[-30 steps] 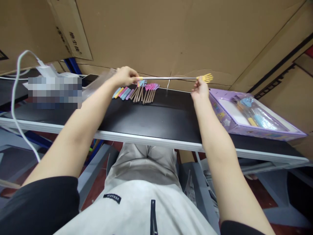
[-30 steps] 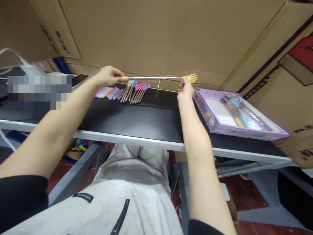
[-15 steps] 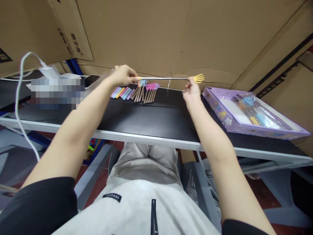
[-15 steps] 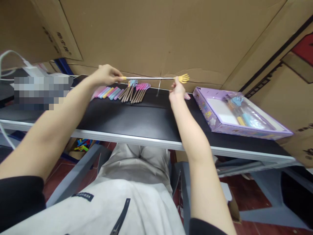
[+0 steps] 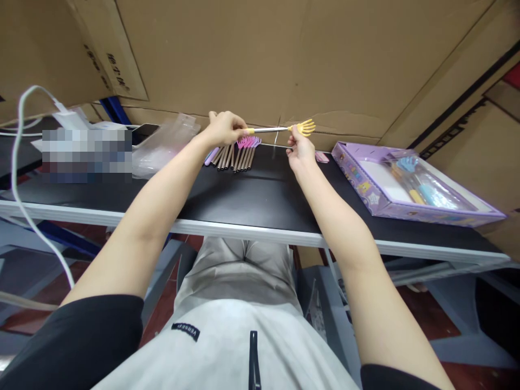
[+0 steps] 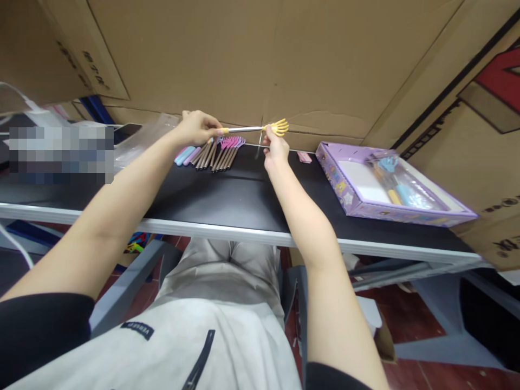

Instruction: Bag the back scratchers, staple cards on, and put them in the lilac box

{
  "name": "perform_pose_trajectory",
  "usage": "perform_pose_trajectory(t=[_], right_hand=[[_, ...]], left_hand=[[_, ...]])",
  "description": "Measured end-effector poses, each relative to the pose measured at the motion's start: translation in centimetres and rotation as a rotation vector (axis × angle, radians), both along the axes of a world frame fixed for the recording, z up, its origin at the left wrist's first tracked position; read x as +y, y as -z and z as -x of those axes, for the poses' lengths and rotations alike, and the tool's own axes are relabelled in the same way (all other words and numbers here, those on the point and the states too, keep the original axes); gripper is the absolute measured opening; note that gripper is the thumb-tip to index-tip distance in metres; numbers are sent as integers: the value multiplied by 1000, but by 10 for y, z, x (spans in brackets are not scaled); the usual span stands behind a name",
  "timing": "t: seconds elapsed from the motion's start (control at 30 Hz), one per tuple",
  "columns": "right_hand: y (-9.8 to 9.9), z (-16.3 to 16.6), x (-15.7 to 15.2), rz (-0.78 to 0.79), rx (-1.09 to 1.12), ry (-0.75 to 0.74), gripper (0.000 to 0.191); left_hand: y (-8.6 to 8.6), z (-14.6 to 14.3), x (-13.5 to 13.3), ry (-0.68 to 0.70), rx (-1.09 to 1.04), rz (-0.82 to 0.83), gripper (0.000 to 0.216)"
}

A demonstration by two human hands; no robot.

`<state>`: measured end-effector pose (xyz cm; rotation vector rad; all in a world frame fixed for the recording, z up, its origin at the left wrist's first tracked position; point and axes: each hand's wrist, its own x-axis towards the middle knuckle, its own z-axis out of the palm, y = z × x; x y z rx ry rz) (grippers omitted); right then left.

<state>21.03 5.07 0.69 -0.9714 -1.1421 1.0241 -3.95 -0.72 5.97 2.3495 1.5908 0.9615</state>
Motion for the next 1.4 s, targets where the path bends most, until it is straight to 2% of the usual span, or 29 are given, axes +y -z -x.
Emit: perform_pose_trajectory(t=[0.13,0.3,0.37,0.5,0.6,0.67,0.73,0.83,0.93,1.03,1.27,1.4], right_hand=[[-11,-40,13,28,78,137,57],[-20,-82,7,163,380,437,39],[-18,-86,6,181,389,456,39],[-13,-90,9,181,280,402,43],[-16,-91,7,172,237,464,43],[-18,-79,2,158,196,487,42],[-19,-54,-5,148,107,419,42],[-14,-6,-18,163,55,193,36],[-7,18,-26,152,76,159,29],[-7,15,-29,132,28,174,30],[-18,8,-36,170,37,127,39],[-22,6,-44,199,-1,106,26]], left_hand=[[-12,36,-13,-93,42,57,31],[-27,83,-32,-290,199,142,38],[-30,90,-35,-303,226,147,39],[-32,87,-34,-292,249,140,39],[-34,76,-34,-286,253,166,43],[-34,60,-34,-252,238,168,47],[-33,35,-34,-182,221,151,47],[-28,-13,-32,-112,215,103,42],[-26,-51,-34,-89,212,69,35],[-26,-67,-41,-84,222,109,28],[-27,-80,-57,-18,295,212,21],[-27,-94,-60,-26,271,247,22]])
